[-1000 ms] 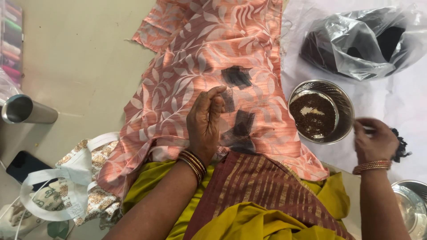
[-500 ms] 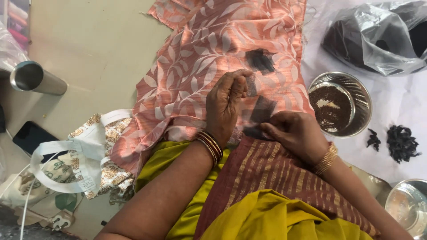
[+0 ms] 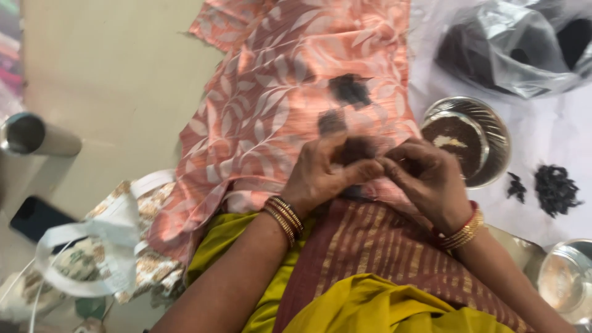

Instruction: The person applies small black patches and components onto a patterned piece of fabric manually.

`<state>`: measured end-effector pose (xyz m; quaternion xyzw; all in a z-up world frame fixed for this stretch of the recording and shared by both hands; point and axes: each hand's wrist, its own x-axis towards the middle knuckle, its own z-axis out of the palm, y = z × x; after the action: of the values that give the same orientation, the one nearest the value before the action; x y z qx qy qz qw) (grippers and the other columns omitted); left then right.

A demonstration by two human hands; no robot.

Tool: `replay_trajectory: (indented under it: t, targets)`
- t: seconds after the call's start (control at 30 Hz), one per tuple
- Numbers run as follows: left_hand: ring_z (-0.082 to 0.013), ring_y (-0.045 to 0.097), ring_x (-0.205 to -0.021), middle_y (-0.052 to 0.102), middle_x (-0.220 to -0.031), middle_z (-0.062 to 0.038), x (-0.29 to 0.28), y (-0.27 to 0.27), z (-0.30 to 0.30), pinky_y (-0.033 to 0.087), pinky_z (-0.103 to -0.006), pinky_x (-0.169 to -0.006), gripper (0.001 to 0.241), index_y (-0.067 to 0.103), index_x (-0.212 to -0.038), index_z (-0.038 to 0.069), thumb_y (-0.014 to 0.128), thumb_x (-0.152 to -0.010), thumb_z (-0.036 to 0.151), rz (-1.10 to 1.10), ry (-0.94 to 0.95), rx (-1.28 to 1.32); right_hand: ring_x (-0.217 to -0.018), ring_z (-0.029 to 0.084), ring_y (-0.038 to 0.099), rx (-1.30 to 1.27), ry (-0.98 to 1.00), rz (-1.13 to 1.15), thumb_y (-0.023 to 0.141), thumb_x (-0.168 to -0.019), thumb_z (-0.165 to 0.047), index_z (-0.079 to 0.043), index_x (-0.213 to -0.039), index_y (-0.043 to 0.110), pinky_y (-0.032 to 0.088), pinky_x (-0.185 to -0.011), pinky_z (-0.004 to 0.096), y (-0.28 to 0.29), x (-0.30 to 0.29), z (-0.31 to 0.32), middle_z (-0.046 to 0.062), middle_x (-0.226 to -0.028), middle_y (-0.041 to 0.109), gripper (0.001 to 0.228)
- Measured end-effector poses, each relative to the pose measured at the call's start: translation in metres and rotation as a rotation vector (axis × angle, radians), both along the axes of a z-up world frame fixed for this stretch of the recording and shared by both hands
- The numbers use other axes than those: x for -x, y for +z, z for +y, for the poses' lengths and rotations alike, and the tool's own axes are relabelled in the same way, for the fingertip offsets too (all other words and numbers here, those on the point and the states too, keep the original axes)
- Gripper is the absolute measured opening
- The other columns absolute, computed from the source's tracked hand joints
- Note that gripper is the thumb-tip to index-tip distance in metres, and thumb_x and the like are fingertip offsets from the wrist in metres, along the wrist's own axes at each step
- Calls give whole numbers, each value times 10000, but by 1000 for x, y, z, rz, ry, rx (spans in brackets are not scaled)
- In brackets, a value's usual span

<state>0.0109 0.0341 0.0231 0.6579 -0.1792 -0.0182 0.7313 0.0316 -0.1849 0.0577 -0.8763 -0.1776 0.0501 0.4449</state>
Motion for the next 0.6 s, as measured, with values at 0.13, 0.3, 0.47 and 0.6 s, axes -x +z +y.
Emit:
replay_trajectory:
  t: [0.13, 0.3, 0.47, 0.6]
  targets:
    - [-94, 710, -733, 766, -881, -76, -8, -24, -13, 590, -239, -632, 192, 723, -1114, -41, 681, -1024, 124, 237, 107, 26, -729, 112, 669, -12, -62, 129, 765, -894, -118, -17, -989, 766, 542, -633, 272, -8, -12, -29, 68, -854, 749, 139]
    - [-71, 668, -617, 740, -755, -44, -12, -16, -11, 540, -220, -526, 186, 694, -1131, 27, 660, -970, 114, 355, 136, 64, -811, 165, 726, -239, -434, 187, 722, -938, -130, -53, -1097, 740, 615, -724, 310, -122, -67, -151, 73, -979, 768, 178]
    - [-68, 663, -645, 728, -779, -32, -12, -21, -15, 533, -212, -548, 145, 720, -1048, 3, 656, -1011, 128, 350, 106, 81, -1007, 315, 737, 341, -432, -29, 721, -954, -156, -116, -1179, 767, 581, -894, 388, -172, -75, -191, 132, -1138, 742, 233]
    - [-65, 657, -652, 723, -795, -30, -13, -18, -18, 605, -228, -583, 135, 718, -1046, 11, 662, -994, 123, 436, 80, 163, -1198, 373, 617, 373, -205, -282, 701, -888, -67, -69, -1244, 711, 502, -1011, 424, -180, -92, -163, 159, -1333, 666, 356]
